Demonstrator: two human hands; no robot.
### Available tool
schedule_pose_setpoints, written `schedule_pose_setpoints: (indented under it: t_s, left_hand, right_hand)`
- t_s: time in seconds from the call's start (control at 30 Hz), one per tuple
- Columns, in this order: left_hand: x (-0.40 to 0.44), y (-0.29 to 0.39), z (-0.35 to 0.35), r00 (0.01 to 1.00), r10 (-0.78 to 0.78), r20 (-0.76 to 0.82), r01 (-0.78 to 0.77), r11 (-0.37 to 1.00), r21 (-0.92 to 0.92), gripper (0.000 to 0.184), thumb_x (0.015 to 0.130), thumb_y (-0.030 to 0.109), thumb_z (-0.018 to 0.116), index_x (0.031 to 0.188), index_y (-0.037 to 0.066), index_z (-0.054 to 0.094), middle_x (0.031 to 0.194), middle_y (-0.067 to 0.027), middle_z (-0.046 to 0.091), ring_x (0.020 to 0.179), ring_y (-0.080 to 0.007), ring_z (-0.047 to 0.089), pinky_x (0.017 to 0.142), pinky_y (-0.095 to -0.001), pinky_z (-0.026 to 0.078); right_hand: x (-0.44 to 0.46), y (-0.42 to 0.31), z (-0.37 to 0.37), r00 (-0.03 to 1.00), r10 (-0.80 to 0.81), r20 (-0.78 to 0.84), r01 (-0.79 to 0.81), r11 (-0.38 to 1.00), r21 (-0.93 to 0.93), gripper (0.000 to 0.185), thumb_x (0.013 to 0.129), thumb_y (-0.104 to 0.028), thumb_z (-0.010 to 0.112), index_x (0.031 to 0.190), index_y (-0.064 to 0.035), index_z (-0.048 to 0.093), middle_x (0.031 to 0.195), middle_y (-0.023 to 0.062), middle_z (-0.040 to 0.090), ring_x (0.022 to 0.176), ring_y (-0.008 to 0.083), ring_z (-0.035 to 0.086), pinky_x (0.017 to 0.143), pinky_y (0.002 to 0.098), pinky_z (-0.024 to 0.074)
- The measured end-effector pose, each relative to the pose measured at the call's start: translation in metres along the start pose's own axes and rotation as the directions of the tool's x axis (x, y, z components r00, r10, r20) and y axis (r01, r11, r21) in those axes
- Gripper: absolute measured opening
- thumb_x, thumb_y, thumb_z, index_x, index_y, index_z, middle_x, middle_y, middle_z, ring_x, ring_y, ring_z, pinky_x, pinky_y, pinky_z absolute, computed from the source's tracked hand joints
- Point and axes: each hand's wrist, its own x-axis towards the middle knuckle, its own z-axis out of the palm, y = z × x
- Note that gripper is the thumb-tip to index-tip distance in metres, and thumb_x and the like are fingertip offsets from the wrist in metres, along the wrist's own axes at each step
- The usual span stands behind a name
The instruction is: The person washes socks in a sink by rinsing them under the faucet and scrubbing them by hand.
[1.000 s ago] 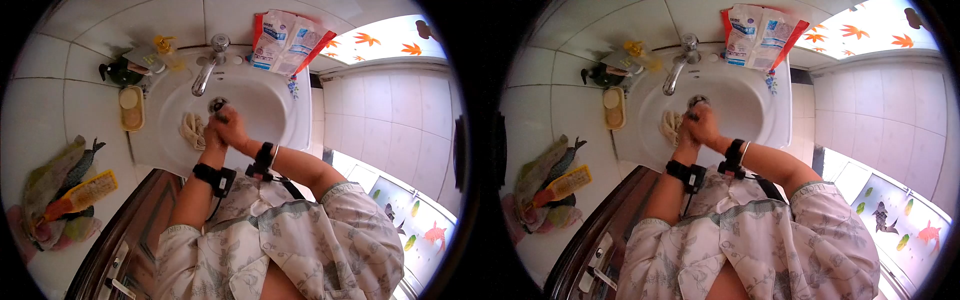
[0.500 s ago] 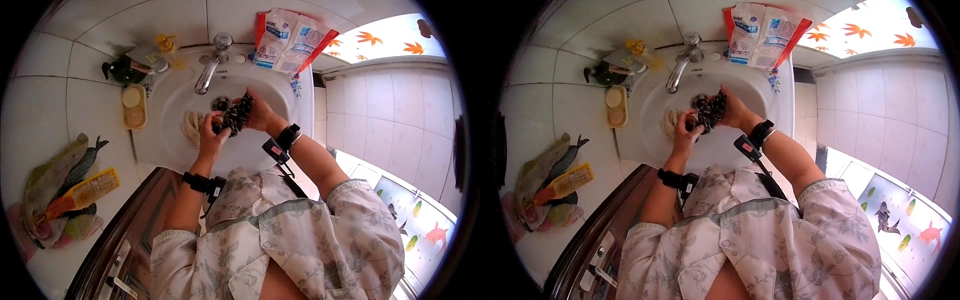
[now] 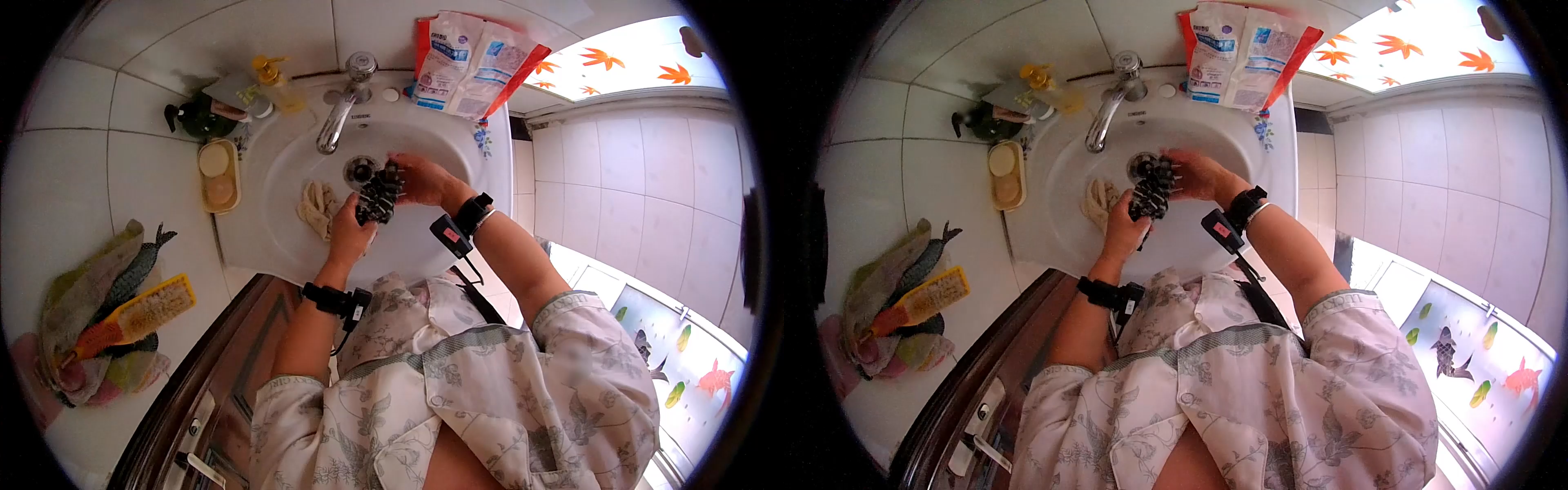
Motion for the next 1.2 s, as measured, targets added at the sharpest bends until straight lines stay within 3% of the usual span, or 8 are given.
schedule_pose_setpoints:
  t_s: [0.1,0.2,0.43,0.63,0.9,0.97,1.03,1.2]
  left_hand:
    - [-0.002,0.009,-0.002,0.963,0.238,-0.125,-0.206,0.953,0.223,0.044,0.066,0.007,0.055,0.106,-0.008,0.046,0.092,-0.0152,0.056,0.083,-0.0209,0.055,0.076,-0.0295,0.043]
    - [-0.006,0.020,-0.012,0.983,-0.083,-0.162,0.017,0.929,-0.370,0.044,0.065,0.004,0.051,0.108,-0.004,0.048,0.093,-0.0060,0.054,0.080,-0.0149,0.052,0.074,-0.0231,0.041]
    - [-0.009,0.037,-0.005,0.998,0.001,-0.066,-0.034,0.860,-0.510,0.038,0.069,0.005,0.046,0.106,-0.001,0.051,0.090,-0.0027,0.055,0.073,-0.0096,0.051,0.065,-0.0214,0.042]
    - [-0.019,0.046,-0.002,0.970,-0.125,0.207,0.221,0.805,-0.550,0.032,0.070,0.014,0.052,0.100,0.006,0.053,0.083,-0.0010,0.054,0.067,-0.0085,0.053,0.052,-0.0241,0.044]
    - [0.002,0.016,-0.006,0.951,-0.255,-0.174,0.064,0.713,-0.698,0.032,0.081,0.034,0.057,0.095,0.006,0.052,0.083,-0.0036,0.056,0.067,-0.0144,0.054,0.053,-0.0270,0.045]
    - [0.016,0.011,-0.002,0.962,-0.237,-0.136,0.062,0.674,-0.737,0.033,0.083,0.036,0.052,0.096,0.006,0.051,0.086,-0.0055,0.055,0.073,-0.0173,0.054,0.059,-0.0291,0.046]
    - [0.030,0.008,0.010,0.983,-0.183,0.036,0.086,0.276,-0.957,0.029,0.087,0.030,0.046,0.099,0.004,0.050,0.095,-0.0083,0.055,0.083,-0.0222,0.055,0.071,-0.0334,0.046]
    - [0.014,0.049,0.034,0.891,-0.426,-0.157,0.099,0.521,-0.848,0.034,0.088,0.025,0.038,0.108,-0.002,0.046,0.105,-0.0141,0.051,0.097,-0.0256,0.051,0.080,-0.0365,0.044]
  right_hand:
    - [0.015,0.008,-0.019,0.964,-0.255,0.080,0.267,0.927,-0.265,0.024,0.084,-0.023,0.050,0.100,-0.0062,0.048,0.099,0.0091,0.051,0.099,0.0274,0.048,0.083,0.0442,0.0419]
    - [-0.004,0.001,-0.006,0.966,-0.181,0.183,0.204,0.972,-0.116,0.018,0.081,-0.014,0.054,0.095,-0.0045,0.047,0.096,0.0090,0.052,0.084,0.0246,0.051,0.076,0.0403,0.0458]
    - [0.011,0.022,-0.004,0.987,-0.160,-0.024,0.138,0.907,-0.398,0.024,0.085,-0.020,0.052,0.104,-0.0070,0.050,0.086,0.0027,0.056,0.067,0.0104,0.052,0.053,0.0213,0.0447]
    - [0.026,0.026,-0.016,0.994,-0.009,-0.107,-0.005,0.991,-0.132,0.030,0.086,-0.030,0.050,0.101,-0.0043,0.052,0.082,0.0037,0.059,0.069,0.0124,0.058,0.059,0.0246,0.0501]
    - [0.017,0.023,0.019,0.868,-0.391,-0.306,0.422,0.906,0.042,0.032,0.086,-0.033,0.048,0.093,-0.0025,0.055,0.083,0.0059,0.059,0.073,0.0156,0.058,0.066,0.0294,0.0483]
    - [0.022,0.053,0.028,0.769,-0.628,-0.124,0.435,0.655,-0.617,0.030,0.083,-0.032,0.053,0.095,-0.0044,0.056,0.083,0.0069,0.056,0.069,0.0182,0.052,0.063,0.0320,0.0437]
    - [0.031,0.079,0.046,0.161,-0.828,0.537,0.312,-0.474,-0.824,0.029,0.078,-0.030,0.058,0.087,-0.0029,0.056,0.079,0.0118,0.055,0.065,0.0176,0.049,0.060,0.0324,0.0425]
    - [0.043,0.056,0.051,0.443,-0.891,-0.095,0.391,0.288,-0.874,0.023,0.070,-0.019,0.061,0.076,0.0029,0.054,0.078,0.0183,0.052,0.067,0.0240,0.051,0.060,0.0348,0.0414]
